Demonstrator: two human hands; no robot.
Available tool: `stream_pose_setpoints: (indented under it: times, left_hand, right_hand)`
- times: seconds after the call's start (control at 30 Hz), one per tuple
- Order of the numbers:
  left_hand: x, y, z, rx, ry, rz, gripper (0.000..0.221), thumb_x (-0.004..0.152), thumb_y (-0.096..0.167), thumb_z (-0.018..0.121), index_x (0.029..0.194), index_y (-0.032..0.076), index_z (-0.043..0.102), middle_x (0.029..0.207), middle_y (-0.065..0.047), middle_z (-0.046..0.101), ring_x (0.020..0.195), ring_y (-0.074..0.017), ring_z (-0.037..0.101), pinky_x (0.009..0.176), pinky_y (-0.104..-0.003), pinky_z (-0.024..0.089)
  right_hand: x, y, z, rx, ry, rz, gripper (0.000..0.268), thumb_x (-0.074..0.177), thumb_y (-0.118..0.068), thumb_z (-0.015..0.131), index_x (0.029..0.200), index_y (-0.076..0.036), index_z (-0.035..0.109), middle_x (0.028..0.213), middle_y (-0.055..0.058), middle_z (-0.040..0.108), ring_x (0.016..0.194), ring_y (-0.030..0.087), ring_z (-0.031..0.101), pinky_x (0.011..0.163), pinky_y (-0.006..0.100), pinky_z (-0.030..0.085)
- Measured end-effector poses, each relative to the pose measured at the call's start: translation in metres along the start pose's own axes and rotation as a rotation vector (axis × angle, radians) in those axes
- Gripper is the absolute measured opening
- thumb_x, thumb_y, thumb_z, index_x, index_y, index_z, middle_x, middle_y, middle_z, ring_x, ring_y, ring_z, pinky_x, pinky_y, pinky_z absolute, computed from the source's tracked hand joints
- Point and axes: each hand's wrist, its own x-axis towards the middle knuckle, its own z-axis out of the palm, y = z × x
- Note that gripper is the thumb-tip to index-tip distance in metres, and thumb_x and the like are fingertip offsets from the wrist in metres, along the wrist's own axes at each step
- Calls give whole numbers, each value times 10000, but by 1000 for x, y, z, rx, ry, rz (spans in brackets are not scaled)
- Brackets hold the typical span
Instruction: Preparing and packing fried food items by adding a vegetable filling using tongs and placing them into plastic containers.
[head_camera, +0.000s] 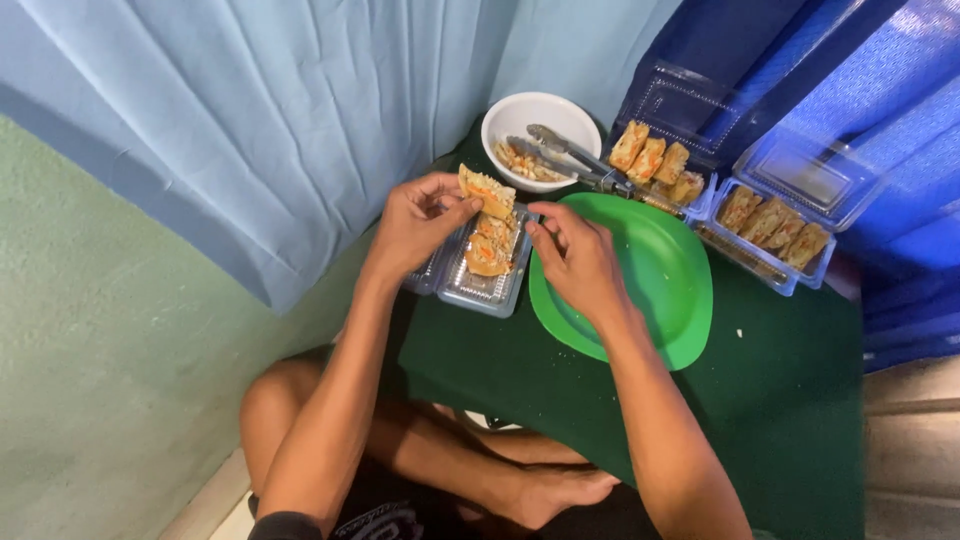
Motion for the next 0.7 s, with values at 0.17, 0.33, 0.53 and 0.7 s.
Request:
stream_pose_setpoints:
  times: [0.17, 0.33, 0.53, 0.7]
  left_hand:
    - [-23, -12, -11, 20, 8, -4, 274, 840, 121, 869, 1076, 30, 765, 758, -37, 725, 711, -61, 617, 707, -220, 544]
    - [-48, -14, -15, 79, -6, -24, 311, 810, 132, 895, 1080, 40, 772, 761, -26, 720, 744, -76, 606, 760, -257, 538]
    - [-67, -12, -15, 133, -18, -41, 314, 808, 131, 897, 1077, 33, 770, 754, -48, 720, 770, -117, 599, 790, -295, 537]
    - [-73, -7, -13, 169, -42, -58, 304, 808, 148, 904, 1060, 37, 777, 742, -44, 718, 785, -117, 591, 799, -297, 524]
  right_hand:
    - [-1, -13, -2, 18, -62, 10, 279, 923, -6, 695, 1183, -103, 724, 786, 100, 716, 635, 274, 642, 610, 387, 519]
    - [-11, -37, -13, 2, -156, -12, 229, 911, -61, 722, 1133, -115, 716, 850, 100, 746, 766, 297, 704, 596, 380, 549]
    - [-24, -51, -12, 26, -190, -143, 372, 815, -133, 854, 1127, -48, 670, 987, 148, 730, 880, 313, 699, 600, 362, 564]
    - [-25, -55, -3, 57, -136, -124, 351, 835, -133, 846, 1141, -84, 684, 1043, 112, 737, 896, 288, 695, 624, 347, 559]
